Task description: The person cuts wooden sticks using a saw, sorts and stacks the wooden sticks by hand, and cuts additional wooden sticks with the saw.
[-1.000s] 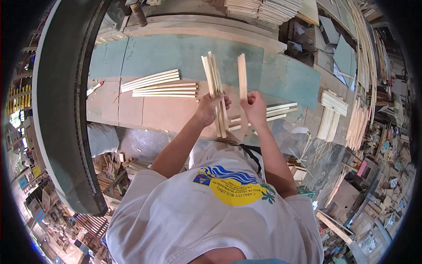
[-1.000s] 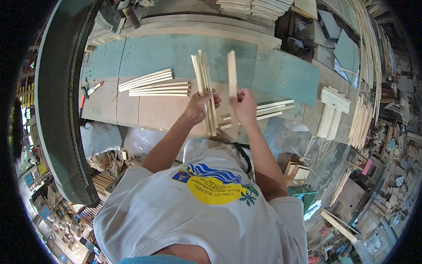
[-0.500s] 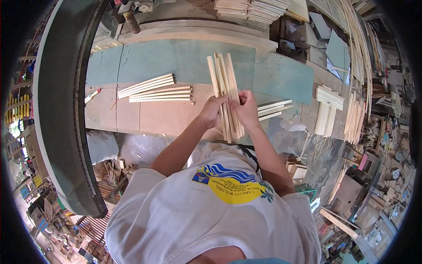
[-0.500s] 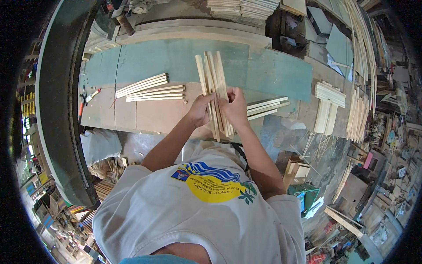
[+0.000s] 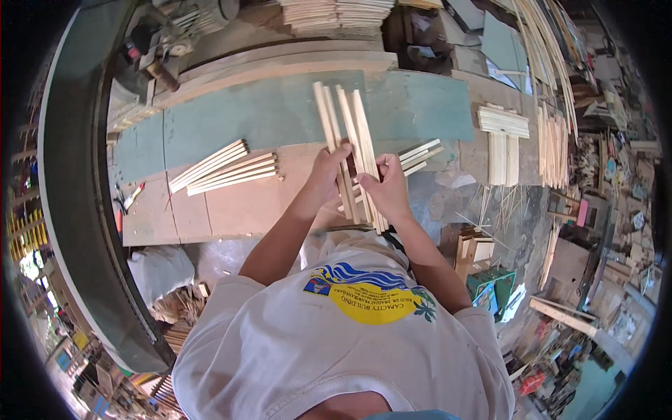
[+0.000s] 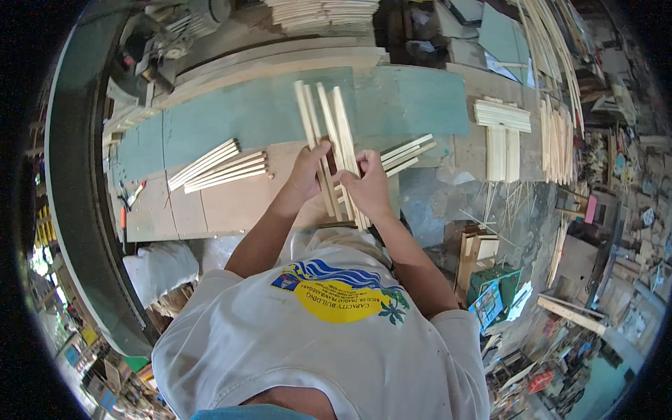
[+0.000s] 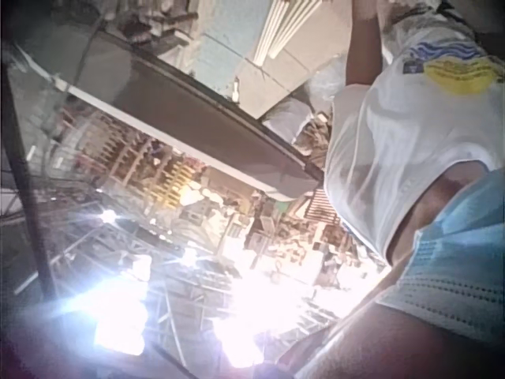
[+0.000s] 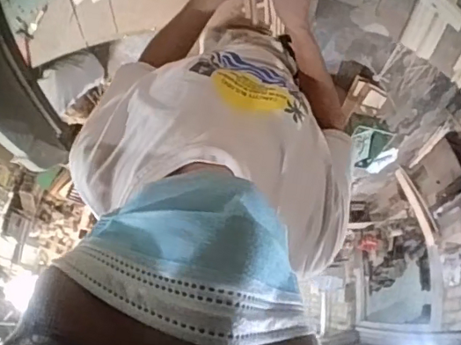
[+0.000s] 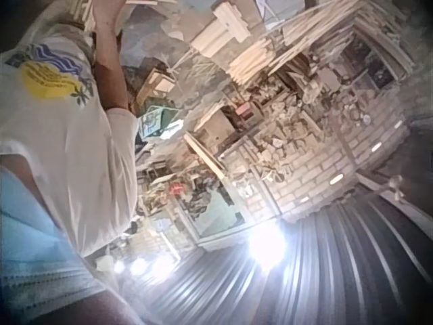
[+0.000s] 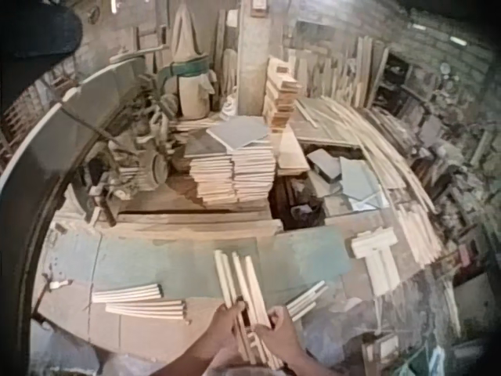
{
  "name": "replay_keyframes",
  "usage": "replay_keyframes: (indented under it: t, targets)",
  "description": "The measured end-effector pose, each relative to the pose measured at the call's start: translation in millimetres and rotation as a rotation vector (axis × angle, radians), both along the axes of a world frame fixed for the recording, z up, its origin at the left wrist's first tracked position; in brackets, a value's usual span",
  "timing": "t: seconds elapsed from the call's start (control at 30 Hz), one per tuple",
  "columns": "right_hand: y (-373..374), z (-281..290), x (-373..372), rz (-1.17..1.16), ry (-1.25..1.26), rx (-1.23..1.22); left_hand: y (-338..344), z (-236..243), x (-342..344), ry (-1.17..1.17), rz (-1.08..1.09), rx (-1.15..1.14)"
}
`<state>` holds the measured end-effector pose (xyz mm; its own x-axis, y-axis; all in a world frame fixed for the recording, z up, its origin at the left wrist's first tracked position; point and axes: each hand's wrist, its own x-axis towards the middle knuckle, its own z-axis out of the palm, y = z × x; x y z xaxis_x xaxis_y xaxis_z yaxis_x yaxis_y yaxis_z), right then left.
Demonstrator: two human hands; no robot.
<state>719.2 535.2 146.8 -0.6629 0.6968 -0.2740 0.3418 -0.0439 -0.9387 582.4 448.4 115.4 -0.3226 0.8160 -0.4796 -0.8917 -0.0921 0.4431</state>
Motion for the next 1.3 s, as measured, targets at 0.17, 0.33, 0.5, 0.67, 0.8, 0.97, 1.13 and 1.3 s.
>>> replay_keyframes:
  t: [0.17, 0.33, 0.5, 0.67, 0.8, 0.97, 1.13, 1.3]
  targets:
    - [19, 7, 45, 0.022, -0.029, 0.006, 47, 16, 1, 0.137, -0.018, -0.129]
    - [57, 6, 77, -0.068, 0.061, -0.072, 96, 23, 35, 0.143, -0.059, -0.188]
    - [114, 4, 128, -0.03, -0.004, -0.22, 148, 19, 74, 0.295, -0.222, -0.31]
    - [181, 7, 175, 0.046, 0.024, -0.303, 203, 49, 120, 0.297, -0.212, -0.382]
    - [230, 13, 187, 0.074, -0.035, -0.362, 244, 46, 144, 0.368, -0.203, -0.405]
    - [257, 27, 192, 0.095, -0.312, -0.027, 284, 28, 165, 0.497, -0.23, -0.412]
    - [280, 18, 201, 0.047, -0.39, 0.24, 321, 21, 179, 0.552, -0.138, -0.476]
    - [287, 15, 232, 0.045, -0.337, 0.355, 332, 21, 190, 0.299, -0.226, -0.373]
